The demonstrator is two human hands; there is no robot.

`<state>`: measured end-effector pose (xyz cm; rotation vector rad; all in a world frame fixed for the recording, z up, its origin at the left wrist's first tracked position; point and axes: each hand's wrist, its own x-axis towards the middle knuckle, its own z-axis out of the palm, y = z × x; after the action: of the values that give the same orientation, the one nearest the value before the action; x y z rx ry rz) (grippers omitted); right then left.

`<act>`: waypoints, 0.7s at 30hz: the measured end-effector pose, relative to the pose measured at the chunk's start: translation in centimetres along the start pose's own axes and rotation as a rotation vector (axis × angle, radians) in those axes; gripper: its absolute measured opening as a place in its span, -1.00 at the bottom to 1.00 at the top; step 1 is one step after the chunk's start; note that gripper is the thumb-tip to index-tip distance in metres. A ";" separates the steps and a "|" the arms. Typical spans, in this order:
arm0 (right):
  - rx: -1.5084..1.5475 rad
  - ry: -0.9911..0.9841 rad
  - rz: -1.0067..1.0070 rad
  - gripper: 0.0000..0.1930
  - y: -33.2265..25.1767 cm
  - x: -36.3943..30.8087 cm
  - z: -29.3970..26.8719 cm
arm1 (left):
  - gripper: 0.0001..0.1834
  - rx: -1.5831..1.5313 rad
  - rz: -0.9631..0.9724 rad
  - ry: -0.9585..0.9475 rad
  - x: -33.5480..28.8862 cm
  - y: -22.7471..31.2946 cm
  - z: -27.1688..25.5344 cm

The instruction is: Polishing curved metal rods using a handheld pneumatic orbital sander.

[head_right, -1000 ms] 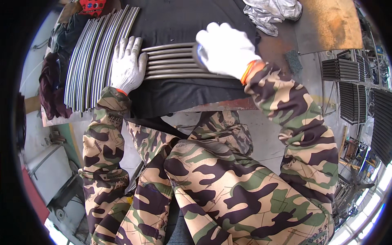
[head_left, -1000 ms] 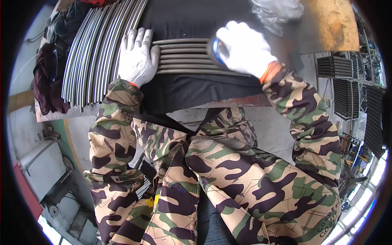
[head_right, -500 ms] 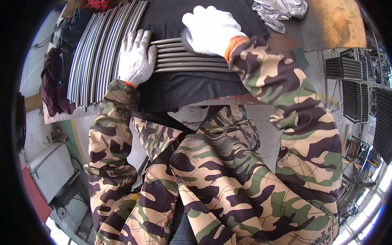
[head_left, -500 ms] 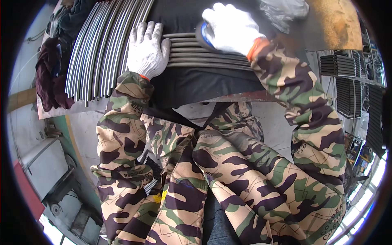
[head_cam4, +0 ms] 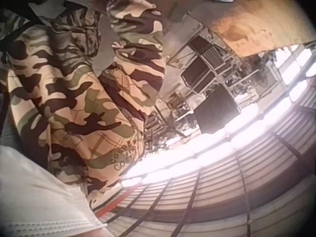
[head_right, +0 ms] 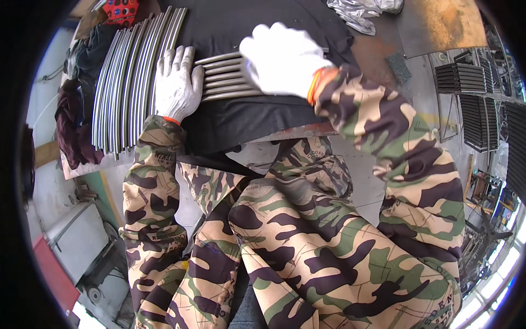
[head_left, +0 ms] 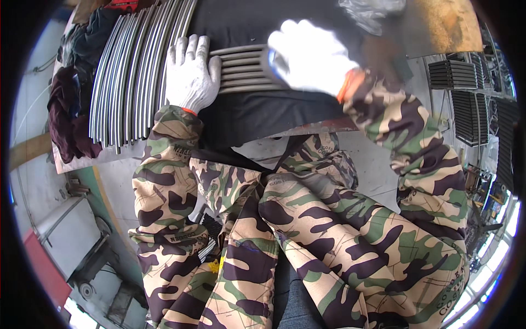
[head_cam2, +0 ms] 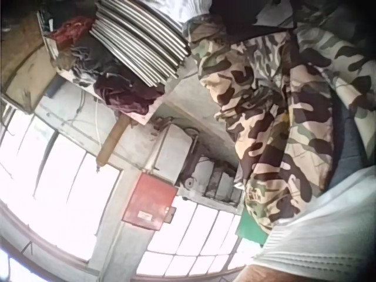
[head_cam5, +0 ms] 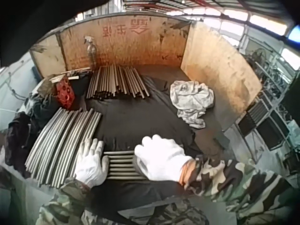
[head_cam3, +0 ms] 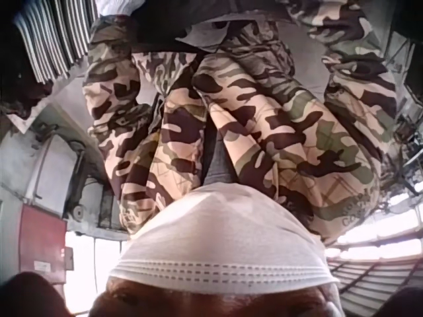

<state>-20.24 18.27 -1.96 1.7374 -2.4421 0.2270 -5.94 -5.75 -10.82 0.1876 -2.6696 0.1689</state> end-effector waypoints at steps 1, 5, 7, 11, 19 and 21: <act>0.006 -0.051 -0.005 -0.76 -0.9 -0.6 -0.5 | -0.44 0.003 0.007 -0.016 0.1 0.1 -0.3; 0.005 0.001 0.036 -0.75 1.1 0.7 -0.2 | -0.42 0.012 -0.007 -0.113 0.4 0.1 -0.2; -0.067 0.014 0.117 -0.75 3.3 1.6 0.7 | -0.41 0.009 -0.015 -0.153 0.2 -0.1 0.0; -0.033 -0.081 0.057 -0.77 2.7 -1.8 -0.4 | -0.41 0.012 -0.009 -0.101 -0.5 -0.8 0.1; -0.065 -0.006 0.092 -0.74 5.5 -2.5 -0.2 | -0.43 0.018 0.006 -0.117 -0.1 -1.1 0.4; -0.062 -0.080 0.046 -0.74 4.5 -3.5 -0.3 | -0.43 0.026 -0.005 -0.159 -0.1 -0.8 0.1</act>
<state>-23.36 23.01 -2.53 1.6976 -2.5188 0.0873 -5.82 -6.50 -10.92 0.2244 -2.8256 0.1946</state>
